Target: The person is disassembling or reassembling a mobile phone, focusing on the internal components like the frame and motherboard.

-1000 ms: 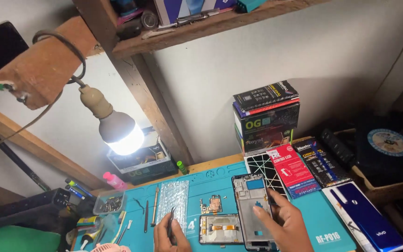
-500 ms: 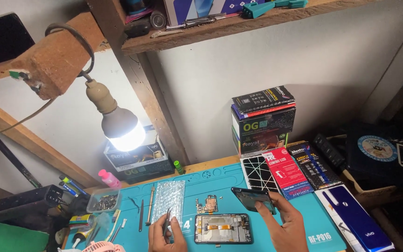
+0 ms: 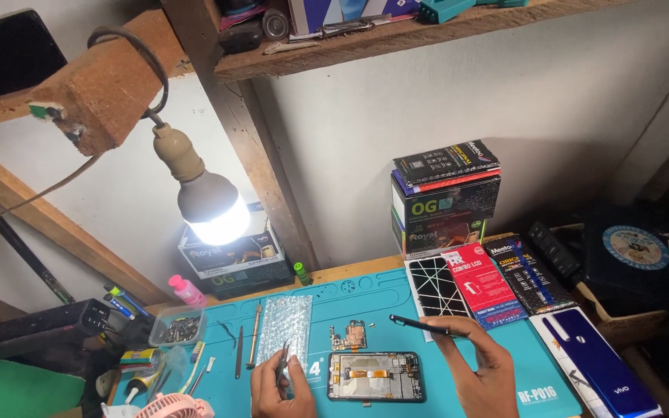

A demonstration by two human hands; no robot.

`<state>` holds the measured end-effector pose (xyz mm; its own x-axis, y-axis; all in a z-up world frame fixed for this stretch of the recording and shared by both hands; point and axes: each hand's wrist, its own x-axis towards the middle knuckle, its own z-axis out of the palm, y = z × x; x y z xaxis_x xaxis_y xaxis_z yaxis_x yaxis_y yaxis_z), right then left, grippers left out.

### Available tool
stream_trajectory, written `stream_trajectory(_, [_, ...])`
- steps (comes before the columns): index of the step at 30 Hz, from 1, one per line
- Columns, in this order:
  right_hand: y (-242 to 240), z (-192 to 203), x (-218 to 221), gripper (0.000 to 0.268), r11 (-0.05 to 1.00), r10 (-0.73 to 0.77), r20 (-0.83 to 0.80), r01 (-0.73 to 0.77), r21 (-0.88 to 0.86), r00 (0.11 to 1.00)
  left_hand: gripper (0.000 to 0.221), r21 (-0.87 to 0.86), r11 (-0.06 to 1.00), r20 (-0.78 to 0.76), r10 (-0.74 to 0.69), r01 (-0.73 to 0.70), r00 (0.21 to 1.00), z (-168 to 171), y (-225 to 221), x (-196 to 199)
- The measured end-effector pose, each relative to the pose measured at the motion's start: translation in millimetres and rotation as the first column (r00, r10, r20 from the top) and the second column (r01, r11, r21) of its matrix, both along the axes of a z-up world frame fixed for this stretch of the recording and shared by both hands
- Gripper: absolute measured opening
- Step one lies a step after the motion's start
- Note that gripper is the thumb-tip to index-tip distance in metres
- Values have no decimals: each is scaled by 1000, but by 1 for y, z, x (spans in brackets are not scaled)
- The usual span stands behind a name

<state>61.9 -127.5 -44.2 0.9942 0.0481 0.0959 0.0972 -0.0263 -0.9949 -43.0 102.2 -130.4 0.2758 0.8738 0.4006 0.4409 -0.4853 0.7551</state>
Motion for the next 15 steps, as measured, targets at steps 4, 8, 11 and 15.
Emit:
stream_trajectory(4, [5, 27, 2, 46, 996, -87, -383, 86, -20, 920, 36, 115, 993, 49, 0, -5, 999, -22, 9, -2])
stream_trajectory(8, [17, 80, 2, 51, 980, -23, -657, 147, 134, 753, 34, 82, 995, 27, 59, -61, 998, 1, 5, -2])
stream_trajectory(11, [15, 76, 5, 56, 969, -24, -732, 197, 151, 681, 24, 54, 997, 39, 57, -59, 998, 4, 5, -4])
stream_trajectory(15, [8, 57, 7, 57, 956, 1, -681, 199, 215, 732, 26, 163, 984, -41, 84, -76, 996, -15, 15, -3])
